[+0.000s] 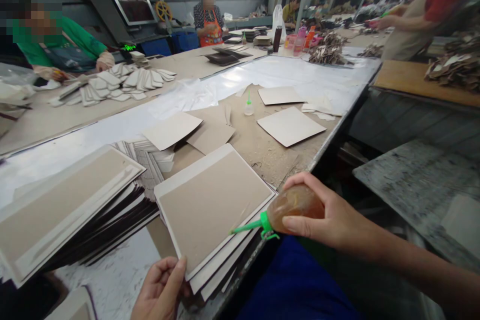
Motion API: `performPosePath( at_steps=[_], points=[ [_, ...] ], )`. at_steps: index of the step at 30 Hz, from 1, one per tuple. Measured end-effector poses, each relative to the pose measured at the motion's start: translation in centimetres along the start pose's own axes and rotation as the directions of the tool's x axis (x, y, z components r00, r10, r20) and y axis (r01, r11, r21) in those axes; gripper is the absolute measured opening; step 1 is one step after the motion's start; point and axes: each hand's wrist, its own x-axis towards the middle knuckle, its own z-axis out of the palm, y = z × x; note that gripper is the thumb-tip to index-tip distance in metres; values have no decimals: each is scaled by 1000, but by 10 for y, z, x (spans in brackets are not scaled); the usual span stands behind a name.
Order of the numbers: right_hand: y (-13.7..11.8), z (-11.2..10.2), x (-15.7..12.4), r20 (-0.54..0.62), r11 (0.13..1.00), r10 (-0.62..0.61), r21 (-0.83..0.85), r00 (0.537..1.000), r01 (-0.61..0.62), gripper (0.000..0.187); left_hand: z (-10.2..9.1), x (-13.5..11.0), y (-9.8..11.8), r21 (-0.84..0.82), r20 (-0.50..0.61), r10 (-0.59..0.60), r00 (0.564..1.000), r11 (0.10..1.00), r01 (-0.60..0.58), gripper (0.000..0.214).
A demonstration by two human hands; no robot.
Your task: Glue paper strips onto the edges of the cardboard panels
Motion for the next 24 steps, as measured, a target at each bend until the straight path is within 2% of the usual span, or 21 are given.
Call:
performPosePath(
  at_steps=[2, 5, 8, 12, 15, 19, 21, 24],
  points=[
    [-4, 14, 1, 149, 983, 23, 178, 989, -50, 48, 2, -4, 2, -1, -3, 34, 999, 999, -34, 37],
    [-7, 30, 8, 238, 959, 30, 268, 971, -96, 52, 3, -8, 3, -2, 57, 42, 997, 999, -42, 34],
    [-10, 40, 19, 184, 988, 13, 147, 983, -41, 54, 2, -6, 1, -14, 74, 45, 996, 999, -44, 33],
    [-14, 52, 30, 51, 984, -113, -133, 992, 119, 48, 2, -4, -1, -43, 62, 53, 997, 998, -50, 30],
    [-15, 61, 32, 38, 944, -200, -261, 979, 203, 45, 2, -4, -2, -61, 74, 53, 996, 997, -48, 28],
    [-16, 66, 30, 63, 909, -270, -311, 961, 276, 44, 1, -3, -2, -74, 90, 50, 995, 996, -43, 28],
    [-16, 60, 30, 44, 921, -238, -308, 970, 239, 45, 1, -3, -2, -78, 88, 53, 995, 996, -46, 27],
    [-10, 39, 32, -30, 983, -70, -170, 997, 64, 51, 2, -4, -2, -84, 77, 62, 995, 995, -55, 27]
  ],
)
